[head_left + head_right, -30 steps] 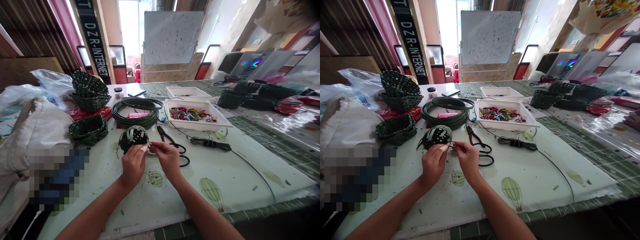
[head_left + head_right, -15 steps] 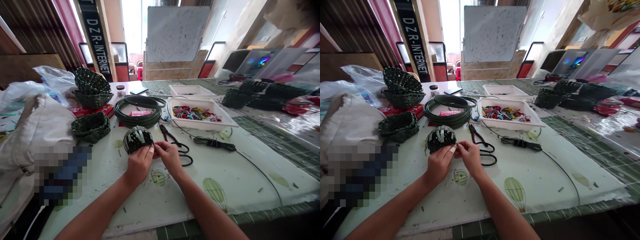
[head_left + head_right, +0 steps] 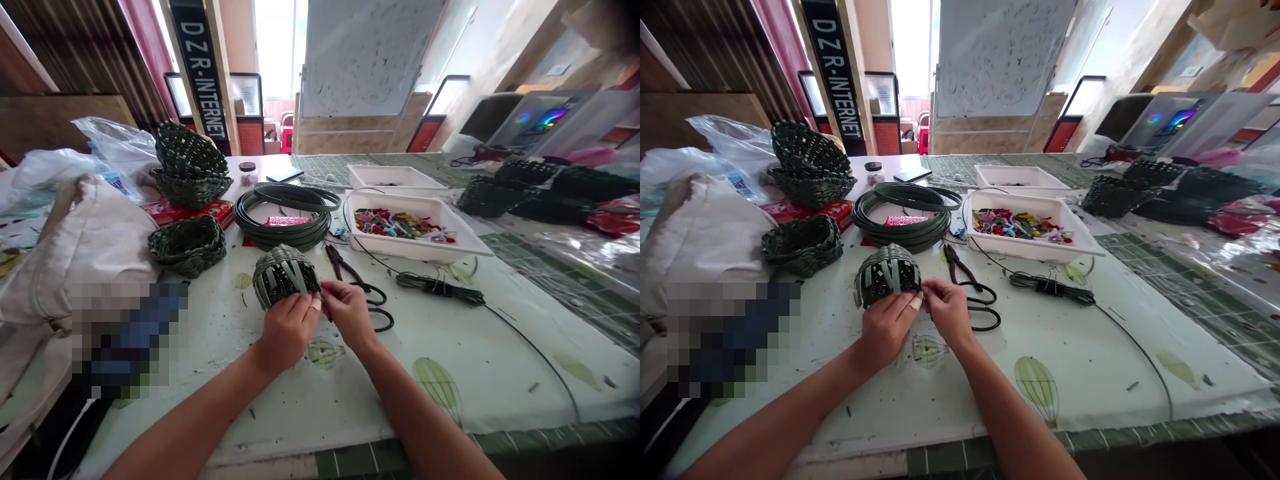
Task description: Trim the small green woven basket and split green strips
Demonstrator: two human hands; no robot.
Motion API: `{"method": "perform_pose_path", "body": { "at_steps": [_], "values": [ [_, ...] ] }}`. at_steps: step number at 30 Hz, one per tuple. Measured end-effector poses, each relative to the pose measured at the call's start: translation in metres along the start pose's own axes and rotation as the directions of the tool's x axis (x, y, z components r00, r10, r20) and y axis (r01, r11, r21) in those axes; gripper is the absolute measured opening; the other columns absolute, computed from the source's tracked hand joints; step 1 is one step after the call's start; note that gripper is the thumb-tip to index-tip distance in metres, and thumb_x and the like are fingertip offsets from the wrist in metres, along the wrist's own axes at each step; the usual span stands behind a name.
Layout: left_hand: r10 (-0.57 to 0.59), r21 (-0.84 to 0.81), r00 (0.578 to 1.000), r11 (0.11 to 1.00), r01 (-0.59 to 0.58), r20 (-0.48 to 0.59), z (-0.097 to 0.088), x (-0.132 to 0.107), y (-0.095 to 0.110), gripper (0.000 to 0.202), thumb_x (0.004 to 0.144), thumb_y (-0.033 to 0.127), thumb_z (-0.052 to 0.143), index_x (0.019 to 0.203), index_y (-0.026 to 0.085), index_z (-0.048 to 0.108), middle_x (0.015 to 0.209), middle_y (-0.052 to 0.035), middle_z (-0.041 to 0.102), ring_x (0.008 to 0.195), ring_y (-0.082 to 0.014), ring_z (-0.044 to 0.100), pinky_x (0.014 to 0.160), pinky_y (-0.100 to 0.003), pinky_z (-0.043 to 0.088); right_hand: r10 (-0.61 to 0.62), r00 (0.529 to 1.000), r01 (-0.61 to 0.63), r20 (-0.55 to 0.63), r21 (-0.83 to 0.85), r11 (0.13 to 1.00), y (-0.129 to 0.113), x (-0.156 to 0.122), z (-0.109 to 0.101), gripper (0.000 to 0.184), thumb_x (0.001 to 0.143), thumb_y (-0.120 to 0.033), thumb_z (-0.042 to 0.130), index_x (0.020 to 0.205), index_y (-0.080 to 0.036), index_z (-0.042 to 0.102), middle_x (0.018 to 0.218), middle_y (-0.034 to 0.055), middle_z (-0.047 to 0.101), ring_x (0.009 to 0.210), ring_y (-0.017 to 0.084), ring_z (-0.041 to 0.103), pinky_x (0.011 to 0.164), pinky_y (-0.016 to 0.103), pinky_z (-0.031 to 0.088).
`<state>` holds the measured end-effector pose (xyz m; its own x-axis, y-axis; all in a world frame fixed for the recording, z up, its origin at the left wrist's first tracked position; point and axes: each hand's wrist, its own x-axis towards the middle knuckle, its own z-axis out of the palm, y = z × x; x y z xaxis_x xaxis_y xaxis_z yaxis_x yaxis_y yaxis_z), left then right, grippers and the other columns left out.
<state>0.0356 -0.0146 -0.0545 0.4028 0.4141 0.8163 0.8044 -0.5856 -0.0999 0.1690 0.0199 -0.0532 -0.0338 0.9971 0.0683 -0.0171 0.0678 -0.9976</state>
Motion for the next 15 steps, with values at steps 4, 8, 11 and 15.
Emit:
{"method": "perform_pose_path", "body": {
  "at_steps": [4,8,11,15],
  "values": [
    [-0.015,0.001,1.0,1.0,0.015,0.019,0.0,0.0,-0.002,0.026,0.088,0.007,0.042,0.102,0.006,0.063,0.084,-0.0103,0.071,0.072,-0.02,0.065,0.062,-0.029,0.051,0.025,1.0,-0.025,0.008,0.015,1.0,0.002,0.001,0.001,0.02,0.069,-0.033,0.065,0.074,-0.013,0.066,0.044,-0.0039,0.05,0.037,0.008,0.041,0.034,0.019,0.033],
    [-0.05,0.028,0.999,0.998,0.05,-0.002,0.001,0.0,-0.006,0.023,0.089,0.008,0.045,0.102,0.007,0.064,0.084,-0.0093,0.071,0.074,-0.0188,0.067,0.064,-0.028,0.052,0.063,0.996,-0.065,0.056,0.036,0.997,0.0,0.004,0.0,0.026,0.068,-0.04,0.069,0.073,-0.015,0.065,0.053,-0.0003,0.06,0.044,0.013,0.055,0.043,0.023,0.049],
    [-0.059,0.049,0.998,0.997,0.059,0.004,0.002,0.0,-0.009,0.023,0.089,0.008,0.045,0.102,0.007,0.064,0.083,-0.0094,0.071,0.074,-0.019,0.067,0.064,-0.028,0.052,0.123,0.987,-0.128,0.103,0.04,0.991,-0.001,0.006,-0.003,0.032,0.066,-0.045,0.072,0.07,-0.014,0.064,0.06,0.0041,0.066,0.052,0.017,0.063,0.048,0.027,0.055],
    [-0.076,0.029,0.997,0.997,0.076,-0.013,0.003,-0.001,-0.01,0.024,0.088,0.007,0.045,0.102,0.007,0.065,0.084,-0.0097,0.072,0.077,-0.0194,0.068,0.066,-0.028,0.053,0.141,0.983,-0.145,0.116,0.027,0.989,0.001,0.006,-0.005,0.036,0.063,-0.047,0.075,0.062,-0.014,0.061,0.05,0.0012,0.06,0.04,0.012,0.055,0.035,0.021,0.046]
  ]
}}
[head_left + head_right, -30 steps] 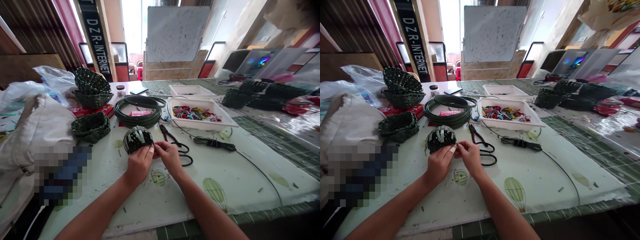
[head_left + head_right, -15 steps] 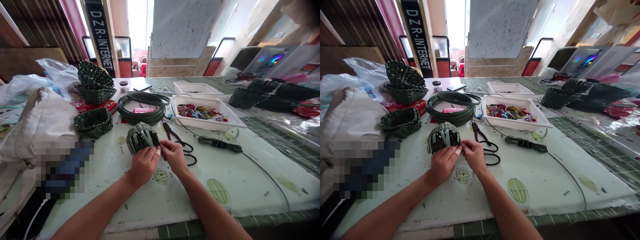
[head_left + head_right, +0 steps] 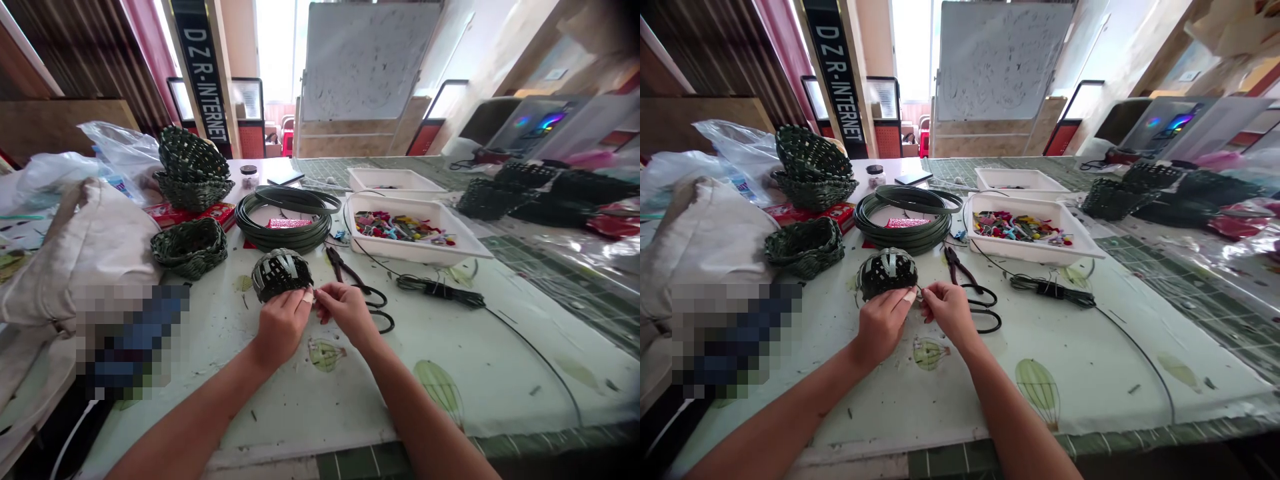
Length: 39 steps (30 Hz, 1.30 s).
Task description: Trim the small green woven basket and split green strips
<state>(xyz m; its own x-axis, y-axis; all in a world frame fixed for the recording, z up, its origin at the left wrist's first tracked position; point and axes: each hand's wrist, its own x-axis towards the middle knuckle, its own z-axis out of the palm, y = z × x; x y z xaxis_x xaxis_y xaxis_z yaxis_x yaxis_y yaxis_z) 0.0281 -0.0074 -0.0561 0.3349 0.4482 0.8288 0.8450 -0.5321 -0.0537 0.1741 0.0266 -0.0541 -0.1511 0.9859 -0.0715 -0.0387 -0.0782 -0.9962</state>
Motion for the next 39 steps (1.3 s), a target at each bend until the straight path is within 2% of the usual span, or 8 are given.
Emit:
{"method": "perform_pose_path", "body": {
  "at_steps": [8,15,20,24,27,31,35,39],
  "values": [
    [-0.01,-0.137,0.999,0.99,0.014,0.036,-0.001,-0.003,0.004,0.027,0.088,0.007,0.042,0.103,0.008,0.064,0.088,-0.0097,0.072,0.078,-0.0193,0.067,0.067,-0.03,0.054,-0.03,1.0,0.03,-0.006,0.032,0.999,-0.001,-0.002,0.002,0.039,0.065,-0.052,0.072,0.067,-0.015,0.06,0.046,-0.0019,0.056,0.039,0.01,0.05,0.037,0.021,0.045],
    [0.01,-0.104,0.995,0.995,0.0,0.095,-0.001,0.0,0.001,0.026,0.089,0.008,0.041,0.103,0.009,0.064,0.089,-0.009,0.071,0.079,-0.0184,0.066,0.066,-0.03,0.053,-0.071,0.997,0.071,0.009,-0.014,0.997,-0.007,0.002,-0.006,0.035,0.067,-0.048,0.07,0.069,-0.014,0.065,0.06,0.0047,0.065,0.053,0.017,0.062,0.05,0.029,0.054],
    [0.103,0.035,0.984,0.993,-0.109,0.149,-0.002,0.003,-0.002,0.02,0.089,0.01,0.047,0.099,0.012,0.064,0.084,-0.0065,0.07,0.077,-0.0186,0.064,0.065,-0.03,0.05,-0.322,0.925,0.29,-0.202,-0.176,0.941,-0.016,-0.001,-0.016,0.025,0.077,-0.04,0.066,0.084,-0.017,0.072,0.079,0.006,0.066,0.07,0.017,0.062,0.059,0.026,0.053],
    [0.175,0.128,0.966,0.971,-0.201,0.192,-0.003,0.005,-0.002,0.011,0.085,0.009,0.055,0.09,0.011,0.065,0.072,-0.0048,0.066,0.066,-0.0191,0.06,0.058,-0.032,0.044,-0.494,0.869,0.443,-0.014,-0.421,0.791,-0.018,-0.006,-0.017,0.023,0.081,-0.036,0.064,0.092,-0.019,0.075,0.099,0.0103,0.067,0.089,0.021,0.064,0.067,0.028,0.055],
    [0.166,0.15,0.965,0.969,-0.198,0.205,-0.002,0.004,-0.001,0.01,0.084,0.008,0.056,0.089,0.01,0.065,0.07,-0.0042,0.064,0.063,-0.019,0.057,0.055,-0.032,0.041,-0.465,0.885,0.386,-0.018,-0.53,0.755,-0.013,-0.009,-0.011,0.028,0.082,-0.038,0.062,0.098,-0.018,0.074,0.117,0.0134,0.063,0.097,0.025,0.065,0.071,0.032,0.058],
    [0.141,0.171,0.967,0.969,-0.178,0.212,0.002,0.002,-0.002,0.012,0.085,0.008,0.055,0.093,0.01,0.064,0.072,-0.0053,0.064,0.067,-0.0192,0.058,0.057,-0.032,0.04,-0.527,0.844,0.347,-0.102,-0.646,0.68,-0.005,-0.011,-0.002,0.022,0.083,-0.035,0.059,0.082,-0.018,0.074,0.112,0.0135,0.066,0.093,0.026,0.066,0.073,0.035,0.058],
    [0.13,0.177,0.967,0.969,-0.17,0.217,0.004,0.001,-0.001,0.012,0.086,0.008,0.053,0.081,0.013,0.063,0.069,-0.0057,0.063,0.067,-0.0194,0.058,0.059,-0.032,0.04,-0.462,0.887,0.361,-0.002,-0.62,0.696,0.001,-0.011,0.003,0.03,0.087,-0.031,0.052,0.107,-0.017,0.07,0.119,0.0139,0.064,0.09,0.024,0.068,0.068,0.031,0.058],
    [0.114,0.186,0.969,0.97,-0.156,0.22,0.002,0.001,0.001,0.014,0.085,0.006,0.051,0.079,0.013,0.062,0.069,-0.0064,0.063,0.067,-0.0199,0.057,0.06,-0.033,0.04,-0.472,0.881,0.349,-0.019,-0.649,0.676,0.003,-0.012,0.006,0.031,0.088,-0.029,0.05,0.108,-0.018,0.072,0.114,0.0144,0.067,0.103,0.027,0.064,0.077,0.035,0.056]
  ]
}}
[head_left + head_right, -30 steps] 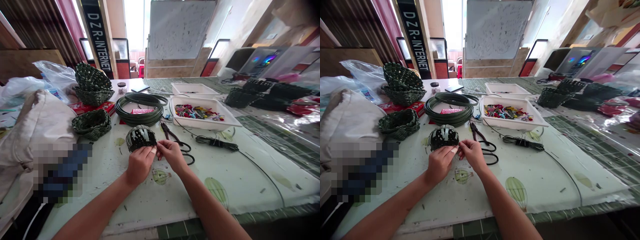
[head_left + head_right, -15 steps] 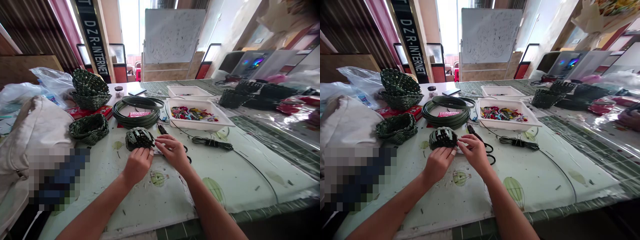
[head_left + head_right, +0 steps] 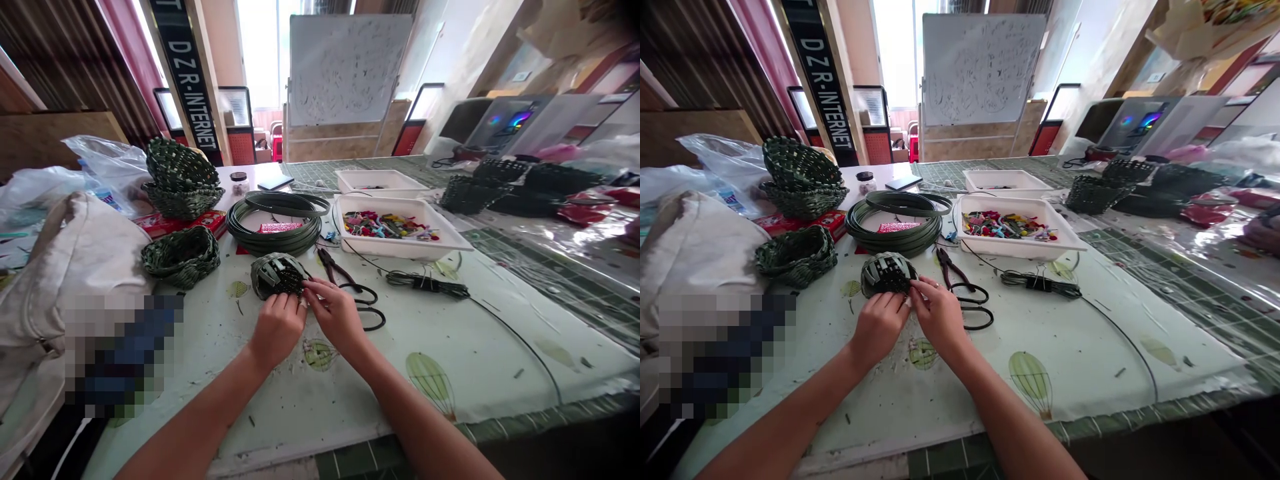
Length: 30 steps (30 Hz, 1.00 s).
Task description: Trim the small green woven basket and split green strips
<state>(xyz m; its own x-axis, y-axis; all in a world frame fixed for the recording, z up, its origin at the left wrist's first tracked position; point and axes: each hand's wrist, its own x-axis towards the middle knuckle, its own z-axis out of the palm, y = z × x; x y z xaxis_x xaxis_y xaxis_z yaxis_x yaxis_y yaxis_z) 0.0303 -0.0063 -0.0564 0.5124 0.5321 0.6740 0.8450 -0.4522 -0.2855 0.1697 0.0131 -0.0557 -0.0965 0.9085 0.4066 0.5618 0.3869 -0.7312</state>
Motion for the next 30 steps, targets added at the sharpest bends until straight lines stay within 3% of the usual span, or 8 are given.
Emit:
{"method": "perform_pose_path", "body": {
  "at_steps": [5,9,15,19,22,26,30],
  "values": [
    [0.018,-0.008,1.0,1.0,-0.018,-0.003,0.0,-0.001,0.002,0.016,0.084,0.005,0.049,0.077,0.013,0.061,0.07,-0.0069,0.061,0.065,-0.0192,0.056,0.06,-0.032,0.04,0.039,0.997,-0.041,0.068,0.033,0.999,-0.003,0.005,-0.001,0.029,0.089,-0.026,0.051,0.108,-0.02,0.072,0.109,0.0104,0.07,0.098,0.025,0.066,0.08,0.034,0.053],
    [0.08,-0.017,0.997,0.997,-0.081,-0.006,0.003,-0.003,0.004,0.017,0.082,0.001,0.047,0.083,0.009,0.062,0.068,-0.0072,0.06,0.063,-0.019,0.056,0.059,-0.032,0.04,0.059,0.987,-0.062,0.149,0.017,0.998,-0.003,0.01,-0.003,0.027,0.084,-0.02,0.054,0.102,-0.02,0.074,0.093,0.0082,0.074,0.086,0.026,0.068,0.075,0.032,0.051],
    [0.111,-0.032,0.99,0.993,-0.115,-0.086,-0.001,0.0,0.002,0.014,0.086,0.007,0.049,0.096,0.011,0.058,0.083,-0.0077,0.064,0.069,-0.0174,0.06,0.063,-0.031,0.044,0.084,0.992,-0.091,0.091,0.07,0.993,0.006,0.013,0.0,0.036,0.09,-0.032,0.047,0.114,-0.016,0.07,0.098,0.009,0.073,0.089,0.025,0.067,0.075,0.031,0.05],
    [0.035,-0.036,0.992,0.999,-0.039,-0.121,-0.005,0.004,-0.003,0.02,0.089,0.011,0.05,0.108,0.013,0.054,0.089,-0.0079,0.064,0.088,-0.0198,0.062,0.075,-0.031,0.048,0.099,0.992,-0.104,0.083,0.058,0.993,0.01,0.013,0.0,0.042,0.085,-0.031,0.053,0.119,-0.011,0.066,0.085,0.0076,0.073,0.071,0.021,0.066,0.064,0.028,0.05],
    [-0.036,-0.013,0.997,0.999,0.035,-0.074,-0.004,0.005,-0.003,0.013,0.088,0.01,0.049,0.097,0.014,0.057,0.093,-0.0096,0.064,0.095,-0.0216,0.06,0.078,-0.032,0.048,0.086,0.992,-0.086,0.091,-0.01,0.996,0.007,0.012,-0.002,0.041,0.084,-0.027,0.052,0.121,-0.013,0.066,0.081,0.0057,0.072,0.065,0.018,0.063,0.061,0.026,0.048],
    [-0.019,-0.014,0.999,1.0,0.019,0.044,-0.002,0.003,0.002,0.017,0.083,0.003,0.049,0.074,0.016,0.055,0.069,-0.0044,0.058,0.07,-0.0194,0.056,0.061,-0.031,0.045,0.058,0.994,-0.043,0.097,-0.156,0.987,0.001,0.009,-0.003,0.04,0.085,-0.022,0.049,0.121,-0.016,0.066,0.085,0.0089,0.072,0.073,0.022,0.063,0.064,0.028,0.046],
    [0.005,-0.026,0.996,1.0,-0.003,0.087,0.0,-0.002,0.008,0.017,0.079,0.001,0.052,0.071,0.016,0.055,0.065,-0.0045,0.055,0.063,-0.0198,0.052,0.056,-0.031,0.041,0.037,0.994,-0.008,0.101,-0.268,0.964,-0.001,0.006,-0.003,0.032,0.085,-0.021,0.053,0.111,-0.021,0.072,0.086,0.0105,0.072,0.076,0.023,0.064,0.065,0.028,0.044]
  ]
}}
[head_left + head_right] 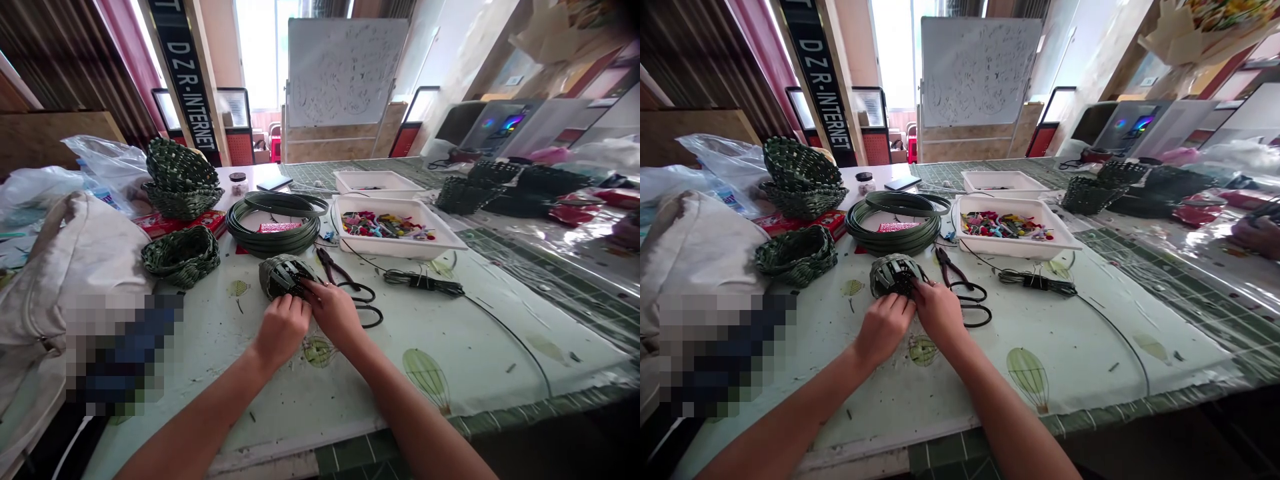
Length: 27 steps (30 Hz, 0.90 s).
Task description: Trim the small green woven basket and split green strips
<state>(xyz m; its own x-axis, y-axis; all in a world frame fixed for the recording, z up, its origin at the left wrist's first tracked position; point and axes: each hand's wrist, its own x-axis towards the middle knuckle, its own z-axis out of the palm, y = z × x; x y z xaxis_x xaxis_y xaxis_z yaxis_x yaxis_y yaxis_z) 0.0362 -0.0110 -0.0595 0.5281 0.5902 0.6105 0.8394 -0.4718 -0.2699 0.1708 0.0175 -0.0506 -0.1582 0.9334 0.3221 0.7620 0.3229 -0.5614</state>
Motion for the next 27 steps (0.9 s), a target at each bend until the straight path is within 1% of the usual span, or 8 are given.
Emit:
{"method": "perform_pose_path", "body": {
  "at_steps": [6,8,11,13,16,19,23,27],
  "values": [
    [0.028,-0.011,0.999,1.0,-0.028,0.031,0.001,-0.001,0.011,0.016,0.079,0.002,0.051,0.07,0.015,0.055,0.067,-0.0061,0.056,0.063,-0.0203,0.051,0.055,-0.032,0.037,0.021,0.999,-0.021,-0.035,-0.021,1.0,0.009,0.002,0.002,0.019,0.082,-0.02,0.061,0.091,-0.025,0.077,0.076,0.0067,0.072,0.07,0.022,0.065,0.063,0.028,0.045],
    [0.041,-0.013,0.999,0.999,-0.04,0.033,0.0,0.0,0.015,0.017,0.079,0.002,0.051,0.069,0.015,0.055,0.066,-0.0063,0.056,0.062,-0.0202,0.051,0.054,-0.032,0.036,0.035,0.996,-0.036,-0.084,-0.01,0.999,0.011,0.002,0.005,0.02,0.082,-0.018,0.059,0.087,-0.023,0.077,0.084,0.0074,0.073,0.078,0.024,0.066,0.068,0.03,0.047],
    [0.035,-0.011,0.999,0.999,-0.035,0.027,-0.002,0.001,0.018,0.018,0.078,0.001,0.051,0.067,0.015,0.054,0.065,-0.0062,0.056,0.061,-0.0201,0.051,0.053,-0.032,0.035,0.028,0.984,-0.023,-0.177,0.029,0.999,0.011,0.0,0.009,0.022,0.084,-0.016,0.055,0.084,-0.022,0.076,0.109,0.0087,0.067,0.091,0.023,0.063,0.076,0.032,0.049],
    [0.022,-0.007,0.999,1.0,-0.022,0.024,-0.004,0.001,0.019,0.019,0.078,0.0,0.049,0.067,0.015,0.054,0.064,-0.0065,0.055,0.06,-0.0201,0.051,0.053,-0.032,0.035,-0.026,0.958,0.039,-0.284,0.04,0.998,0.01,-0.001,0.011,0.024,0.086,-0.018,0.054,0.075,-0.021,0.075,0.114,0.009,0.062,0.093,0.022,0.06,0.077,0.033,0.05],
    [0.013,-0.007,1.0,1.0,-0.013,0.016,-0.005,0.001,0.02,0.02,0.077,-0.001,0.047,0.067,0.015,0.055,0.065,-0.0071,0.056,0.06,-0.0201,0.051,0.053,-0.032,0.036,-0.171,0.88,0.158,-0.443,-0.066,0.985,0.008,-0.002,0.009,0.028,0.088,-0.02,0.054,0.066,-0.02,0.072,0.116,0.0101,0.059,0.099,0.025,0.053,0.085,0.038,0.047],
    [0.023,-0.014,1.0,1.0,-0.023,-0.005,-0.006,0.001,0.021,0.02,0.076,-0.001,0.047,0.068,0.015,0.055,0.065,-0.0072,0.056,0.061,-0.02,0.052,0.054,-0.032,0.036,-0.284,0.826,0.191,-0.486,-0.232,0.954,0.007,-0.003,0.004,0.023,0.086,-0.015,0.056,0.071,-0.023,0.072,0.126,0.0072,0.056,0.113,0.027,0.047,0.095,0.042,0.04],
    [0.054,-0.022,0.998,0.998,-0.055,-0.043,-0.008,0.003,0.022,0.02,0.076,-0.001,0.048,0.067,0.015,0.055,0.064,-0.0069,0.057,0.061,-0.0204,0.053,0.052,-0.032,0.036,-0.326,0.796,0.182,-0.51,-0.312,0.933,0.007,-0.003,-0.001,0.022,0.083,-0.012,0.055,0.075,-0.025,0.072,0.124,0.0053,0.058,0.113,0.026,0.049,0.092,0.04,0.04],
    [0.073,-0.034,0.995,0.997,-0.075,-0.062,-0.011,0.004,0.023,0.02,0.075,-0.001,0.048,0.067,0.016,0.054,0.065,-0.0062,0.057,0.062,-0.0201,0.054,0.053,-0.032,0.037,-0.296,0.76,0.166,-0.579,-0.267,0.949,0.007,-0.003,-0.003,0.024,0.08,-0.01,0.053,0.075,-0.023,0.071,0.114,0.0068,0.063,0.105,0.026,0.052,0.088,0.041,0.04]
  ]
}}
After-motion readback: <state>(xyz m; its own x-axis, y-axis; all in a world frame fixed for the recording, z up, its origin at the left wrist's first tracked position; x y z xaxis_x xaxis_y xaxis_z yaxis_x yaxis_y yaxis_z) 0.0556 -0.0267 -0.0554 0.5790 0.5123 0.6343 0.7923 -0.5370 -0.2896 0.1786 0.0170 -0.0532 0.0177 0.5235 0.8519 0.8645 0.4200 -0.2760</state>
